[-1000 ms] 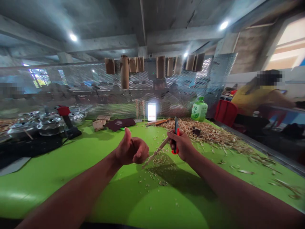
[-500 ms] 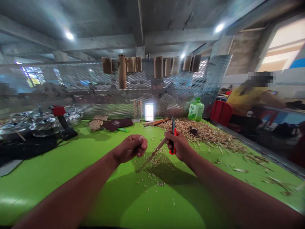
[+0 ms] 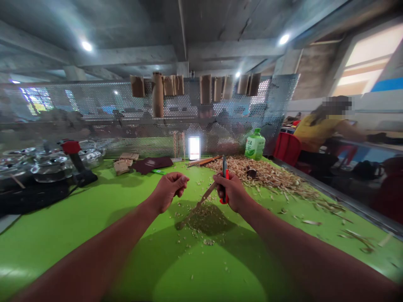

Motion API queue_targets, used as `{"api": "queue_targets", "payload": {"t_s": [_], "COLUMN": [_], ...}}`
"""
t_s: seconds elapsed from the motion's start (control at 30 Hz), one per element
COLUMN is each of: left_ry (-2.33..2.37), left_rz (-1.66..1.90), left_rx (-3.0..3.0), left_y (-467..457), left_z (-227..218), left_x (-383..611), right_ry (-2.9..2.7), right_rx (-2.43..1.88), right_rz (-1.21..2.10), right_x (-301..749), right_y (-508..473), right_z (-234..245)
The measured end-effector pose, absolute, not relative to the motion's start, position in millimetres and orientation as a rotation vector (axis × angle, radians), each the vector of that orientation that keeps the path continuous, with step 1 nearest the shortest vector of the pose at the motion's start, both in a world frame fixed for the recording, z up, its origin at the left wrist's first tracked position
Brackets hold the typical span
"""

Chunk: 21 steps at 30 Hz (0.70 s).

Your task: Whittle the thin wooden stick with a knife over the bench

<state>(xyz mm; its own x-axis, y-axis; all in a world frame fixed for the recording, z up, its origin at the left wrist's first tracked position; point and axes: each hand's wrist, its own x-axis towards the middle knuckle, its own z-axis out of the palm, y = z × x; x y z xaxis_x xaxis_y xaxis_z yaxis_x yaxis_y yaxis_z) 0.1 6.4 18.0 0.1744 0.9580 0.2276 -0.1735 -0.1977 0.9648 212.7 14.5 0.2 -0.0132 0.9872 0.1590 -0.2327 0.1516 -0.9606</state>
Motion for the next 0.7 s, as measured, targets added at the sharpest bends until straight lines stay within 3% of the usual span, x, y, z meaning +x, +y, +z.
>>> {"api": "queue_targets", "payload": {"t_s": [0.7], "left_ry": [0.672], "left_rz": [1.199], "left_rx": [1.345], "left_y": [-0.4], "left_z": [18.7], "left_x": [1.9], "right_ry": [-1.135], "right_rx": [-0.937], "right_rz": [1.219], "right_x": [212.5], "right_y": [15.0], "right_z": [0.2]}}
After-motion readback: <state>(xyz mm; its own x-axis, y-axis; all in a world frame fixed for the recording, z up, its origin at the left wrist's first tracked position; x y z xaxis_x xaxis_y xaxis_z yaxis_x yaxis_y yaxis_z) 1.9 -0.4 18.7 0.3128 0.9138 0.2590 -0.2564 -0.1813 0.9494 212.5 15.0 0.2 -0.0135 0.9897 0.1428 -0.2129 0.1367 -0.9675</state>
